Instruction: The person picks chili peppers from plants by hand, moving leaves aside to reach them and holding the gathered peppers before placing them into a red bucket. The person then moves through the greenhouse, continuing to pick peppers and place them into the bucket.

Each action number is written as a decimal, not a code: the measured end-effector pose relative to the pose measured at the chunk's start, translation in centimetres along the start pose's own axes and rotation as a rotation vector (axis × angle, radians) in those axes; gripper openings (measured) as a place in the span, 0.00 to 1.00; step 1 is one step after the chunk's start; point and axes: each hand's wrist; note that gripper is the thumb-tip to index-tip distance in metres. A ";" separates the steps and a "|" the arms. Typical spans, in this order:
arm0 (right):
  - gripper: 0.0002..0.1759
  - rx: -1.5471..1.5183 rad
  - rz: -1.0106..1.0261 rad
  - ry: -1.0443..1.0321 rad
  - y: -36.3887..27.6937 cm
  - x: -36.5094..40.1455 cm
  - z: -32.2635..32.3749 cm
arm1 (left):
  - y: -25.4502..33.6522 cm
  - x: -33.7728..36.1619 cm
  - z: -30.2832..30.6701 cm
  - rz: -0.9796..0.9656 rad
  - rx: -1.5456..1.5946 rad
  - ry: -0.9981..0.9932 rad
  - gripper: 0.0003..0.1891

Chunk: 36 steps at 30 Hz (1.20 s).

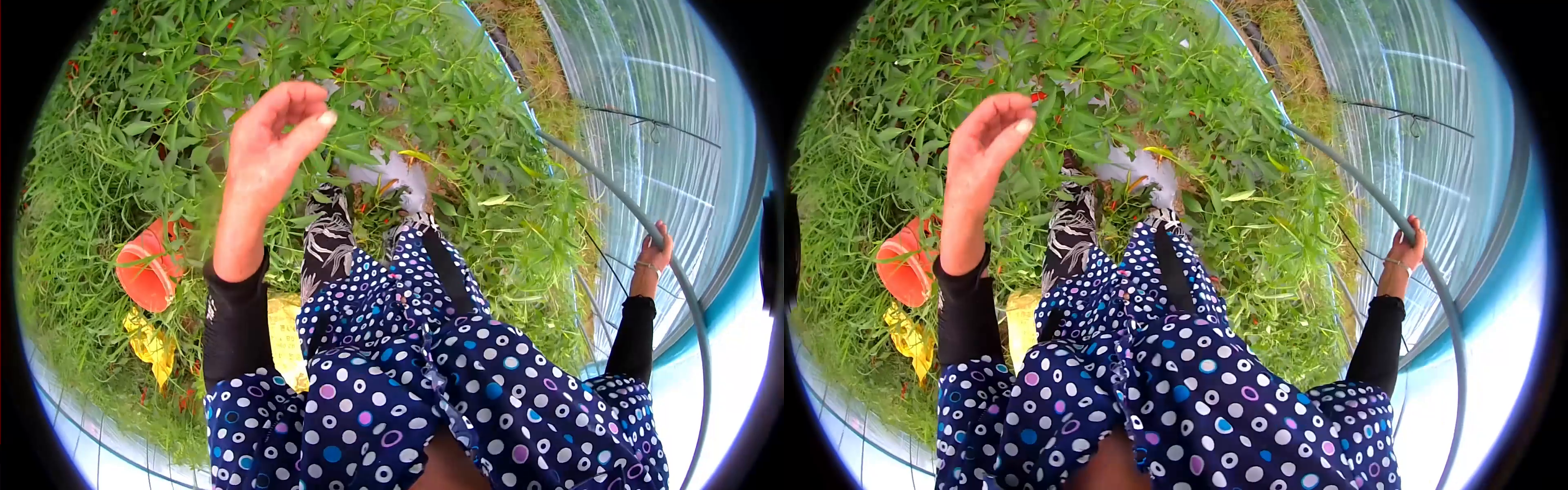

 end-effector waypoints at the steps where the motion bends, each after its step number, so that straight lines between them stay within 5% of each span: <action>1: 0.06 0.029 -0.009 -0.059 0.4 -1.3 1.7 | -1.2 -2.4 0.3 -0.061 -0.032 -0.021 0.17; 8: 0.16 0.058 -0.096 -0.085 -0.9 -0.5 2.6 | -4.8 -14.8 -5.2 -0.295 -0.145 -0.097 0.20; 13: 0.18 -0.017 -0.069 -0.011 -1.4 0.7 2.8 | -10.7 -21.0 -14.0 -0.395 -0.307 -0.252 0.39; 16: 0.19 -0.014 -0.063 0.069 -2.0 2.4 1.1 | -18.8 -21.8 -20.1 -0.595 -0.381 -0.197 0.25; 18: 0.20 0.029 -0.106 0.086 -0.8 1.5 3.3 | -21.9 -18.7 -21.2 -0.414 -0.602 -0.349 0.24; 20: 0.22 0.361 -0.302 0.304 3.8 4.6 -3.4 | -24.4 -16.9 -20.9 -0.060 -0.576 -0.827 0.14; 24: 0.14 0.595 -0.710 -0.132 14.0 11.1 -13.9 | -27.7 -8.8 -19.3 -0.071 -0.519 -0.657 0.05; 28: 0.13 0.407 -0.556 -0.793 18.5 11.5 -25.4 | -28.6 -4.1 -17.2 0.071 -0.465 -0.542 0.05; 30: 0.13 0.322 -0.511 -0.920 19.0 10.4 -30.3 | -28.8 -3.1 -16.1 0.116 -0.451 -0.544 0.05; 35: 0.13 0.277 -0.635 -0.937 28.1 6.8 -34.6 | -29.2 -3.1 -14.8 0.614 -0.208 -0.340 0.06; 36: 0.12 0.493 -0.505 -0.901 31.5 6.1 -34.6 | -29.9 -2.7 -14.6 0.613 -0.210 -0.344 0.06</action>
Point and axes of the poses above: each hand's wrist, its own x-axis away from the middle knuckle, its own z-axis out of the back of the hand, y = z × x, and after that the axes turned 7 degrees about -z, right-handed
